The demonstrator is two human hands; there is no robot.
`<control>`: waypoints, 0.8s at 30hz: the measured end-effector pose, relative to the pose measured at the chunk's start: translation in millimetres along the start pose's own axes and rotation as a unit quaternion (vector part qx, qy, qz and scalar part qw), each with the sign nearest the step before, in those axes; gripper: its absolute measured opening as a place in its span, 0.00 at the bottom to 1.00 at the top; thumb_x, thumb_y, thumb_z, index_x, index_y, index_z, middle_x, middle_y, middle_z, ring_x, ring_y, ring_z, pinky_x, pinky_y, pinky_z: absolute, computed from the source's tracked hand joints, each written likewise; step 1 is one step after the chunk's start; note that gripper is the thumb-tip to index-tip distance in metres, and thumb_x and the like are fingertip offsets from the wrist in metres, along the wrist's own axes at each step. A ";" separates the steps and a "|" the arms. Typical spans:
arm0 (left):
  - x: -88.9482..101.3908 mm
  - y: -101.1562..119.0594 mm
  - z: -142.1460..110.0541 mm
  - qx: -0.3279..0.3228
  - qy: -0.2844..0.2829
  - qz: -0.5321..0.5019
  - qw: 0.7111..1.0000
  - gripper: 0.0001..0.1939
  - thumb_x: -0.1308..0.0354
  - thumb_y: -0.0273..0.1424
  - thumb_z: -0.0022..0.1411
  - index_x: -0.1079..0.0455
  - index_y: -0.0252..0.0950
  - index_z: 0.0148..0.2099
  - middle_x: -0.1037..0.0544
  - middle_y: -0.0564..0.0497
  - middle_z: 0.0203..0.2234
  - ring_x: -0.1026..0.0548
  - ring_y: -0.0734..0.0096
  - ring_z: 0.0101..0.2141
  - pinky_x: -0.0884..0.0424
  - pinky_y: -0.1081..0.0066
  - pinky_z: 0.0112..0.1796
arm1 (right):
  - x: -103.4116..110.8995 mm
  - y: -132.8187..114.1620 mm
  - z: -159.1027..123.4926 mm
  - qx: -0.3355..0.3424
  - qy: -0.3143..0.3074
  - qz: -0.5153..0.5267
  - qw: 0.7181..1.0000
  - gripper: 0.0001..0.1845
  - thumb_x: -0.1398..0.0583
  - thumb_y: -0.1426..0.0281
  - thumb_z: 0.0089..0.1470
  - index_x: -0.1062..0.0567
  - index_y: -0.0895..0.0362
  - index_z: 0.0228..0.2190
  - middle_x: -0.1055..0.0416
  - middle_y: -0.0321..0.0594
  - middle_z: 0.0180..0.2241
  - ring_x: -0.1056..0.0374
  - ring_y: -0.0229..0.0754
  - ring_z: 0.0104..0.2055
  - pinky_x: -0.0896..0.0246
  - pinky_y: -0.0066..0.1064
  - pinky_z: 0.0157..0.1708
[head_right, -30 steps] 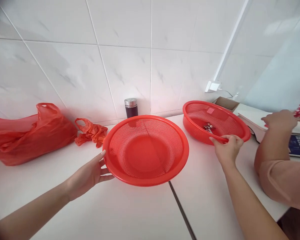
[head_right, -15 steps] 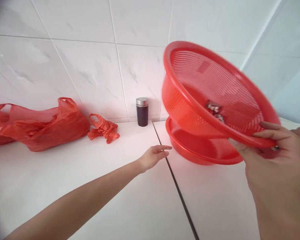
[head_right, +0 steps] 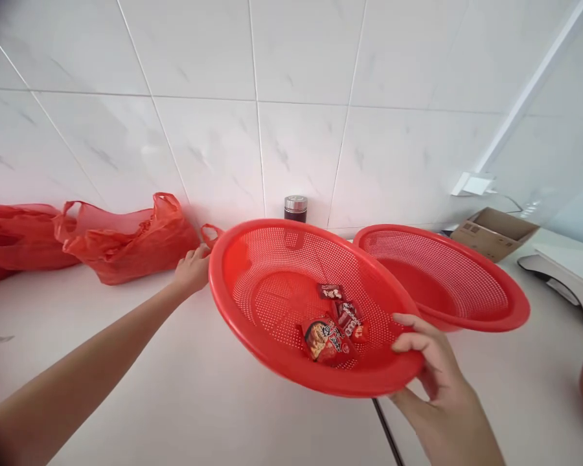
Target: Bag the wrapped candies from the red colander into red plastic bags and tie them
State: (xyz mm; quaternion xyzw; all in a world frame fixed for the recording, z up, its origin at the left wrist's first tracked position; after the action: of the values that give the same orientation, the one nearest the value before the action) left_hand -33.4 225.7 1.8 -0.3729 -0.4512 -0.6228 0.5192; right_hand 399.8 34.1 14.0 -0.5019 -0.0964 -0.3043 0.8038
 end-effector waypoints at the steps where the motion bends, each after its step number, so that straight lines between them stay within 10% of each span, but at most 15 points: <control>1: -3.1 -8.0 0.3 0.009 -0.003 0.018 1.000 0.21 0.43 0.35 0.64 0.34 0.37 0.57 0.31 0.42 0.54 0.33 0.52 0.52 0.36 0.47 0.51 | -5.6 1.0 -2.6 0.009 0.007 -0.031 0.999 0.13 0.36 0.60 0.46 0.30 0.47 0.36 0.35 0.42 0.55 0.37 0.54 0.57 0.30 0.41 0.42; 9: -4.2 -18.0 -9.9 0.005 0.063 0.053 0.997 0.19 0.48 0.31 0.63 0.33 0.34 0.55 0.32 0.36 0.50 0.34 0.47 0.52 0.34 0.55 0.47 | -44.5 -6.0 -13.5 0.014 0.044 -0.255 0.966 0.18 0.42 0.58 0.53 0.29 0.52 0.44 0.58 0.44 0.67 0.48 0.65 0.63 0.32 0.52 0.41; 16: 7.1 -13.1 6.1 -0.051 0.040 0.005 0.998 0.18 0.38 0.29 0.57 0.28 0.43 0.51 0.54 0.47 0.69 0.58 0.41 0.66 0.50 0.46 0.59 | -67.4 -75.8 -23.3 0.126 -0.003 -0.144 0.982 0.15 0.44 0.64 0.58 0.31 0.50 0.47 0.58 0.42 0.68 0.55 0.57 0.67 0.41 0.53 0.56; 20: -2.6 -24.0 3.3 -0.019 -0.035 -0.064 0.997 0.09 0.42 0.34 0.64 0.28 0.34 0.43 0.27 0.43 0.50 0.28 0.58 0.48 0.29 0.55 0.46 | -106.1 -100.4 -32.2 0.192 -0.113 -0.078 0.972 0.09 0.44 0.70 0.58 0.31 0.51 0.42 0.46 0.45 0.63 0.50 0.54 0.66 0.38 0.49 0.54; 24: 2.7 -30.7 -21.3 -0.001 -0.042 -0.145 0.989 0.12 0.46 0.37 0.66 0.30 0.32 0.40 0.25 0.51 0.31 0.27 0.72 0.30 0.28 0.67 0.34 | -137.5 -117.8 -25.4 0.220 -0.137 -0.015 0.966 0.08 0.45 0.73 0.59 0.31 0.53 0.41 0.43 0.48 0.60 0.48 0.52 0.64 0.41 0.48 0.56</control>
State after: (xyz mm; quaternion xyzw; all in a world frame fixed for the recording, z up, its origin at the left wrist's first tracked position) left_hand -64.0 206.2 -7.8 -0.3299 -0.5214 -0.6754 0.4040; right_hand 217.4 29.4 26.7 -0.3481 -0.2772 -0.2159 0.8691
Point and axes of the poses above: each hand's wrist, its own z-axis towards the middle knuckle, its own x-axis out of the back of the hand, y = z × x, the point moved 1 cm from there along z, towards the middle knuckle
